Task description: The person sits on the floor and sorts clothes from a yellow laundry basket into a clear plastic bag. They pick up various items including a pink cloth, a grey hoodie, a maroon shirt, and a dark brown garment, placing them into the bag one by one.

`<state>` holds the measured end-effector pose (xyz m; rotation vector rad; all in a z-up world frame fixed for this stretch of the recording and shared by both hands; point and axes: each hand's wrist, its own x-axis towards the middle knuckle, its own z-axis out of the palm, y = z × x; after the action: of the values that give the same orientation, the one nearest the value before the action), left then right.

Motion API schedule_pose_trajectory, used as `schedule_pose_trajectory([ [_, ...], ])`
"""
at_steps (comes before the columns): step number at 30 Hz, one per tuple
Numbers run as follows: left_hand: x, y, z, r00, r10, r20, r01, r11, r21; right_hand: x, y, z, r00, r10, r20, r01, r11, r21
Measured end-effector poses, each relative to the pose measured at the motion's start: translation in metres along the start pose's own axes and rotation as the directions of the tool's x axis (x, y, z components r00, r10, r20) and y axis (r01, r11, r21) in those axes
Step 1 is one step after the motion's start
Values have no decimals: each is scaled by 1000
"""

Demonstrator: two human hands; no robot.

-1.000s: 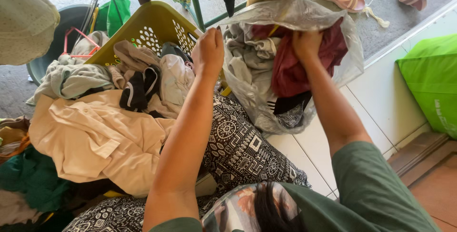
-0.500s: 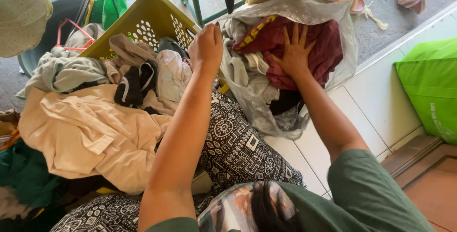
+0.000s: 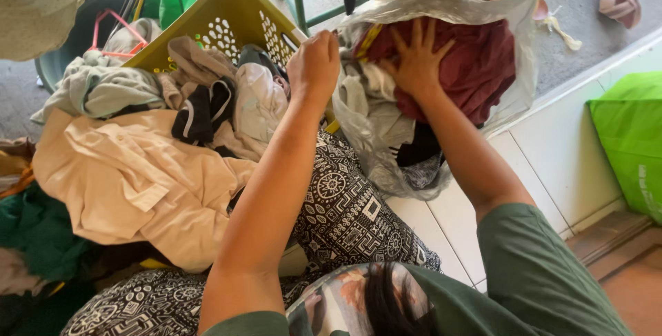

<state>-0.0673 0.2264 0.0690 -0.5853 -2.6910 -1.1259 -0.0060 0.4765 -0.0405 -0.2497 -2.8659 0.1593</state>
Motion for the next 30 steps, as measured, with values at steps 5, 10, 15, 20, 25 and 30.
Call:
schedule_pose_trajectory([
  [5, 1, 6, 9, 999, 31, 34, -33, 998, 54, 58, 51, 49, 994, 93, -49, -91, 995, 52],
  [10, 0, 13, 14, 997, 80, 7, -80, 996, 34, 64, 54, 69, 985, 83, -153, -90, 995, -44],
  [15, -1, 12, 4, 999, 14, -39, -14, 1000, 11, 39, 17, 1, 987, 97, 130, -95, 995, -25],
  [20, -1, 14, 1, 1000, -3, -31, 2, 1000, -24, -34, 4, -49, 995, -45, 85, 45, 999, -1],
  [25, -1, 14, 4, 1000, 3, 5, -3, 1000, -5, -89, -1, -23, 995, -54, 80, 59, 997, -52],
  [30, 3, 22, -1, 984, -113, 136, 118, 993, -22, -83, -3, -37, 986, -93, 142, 104, 992, -73],
])
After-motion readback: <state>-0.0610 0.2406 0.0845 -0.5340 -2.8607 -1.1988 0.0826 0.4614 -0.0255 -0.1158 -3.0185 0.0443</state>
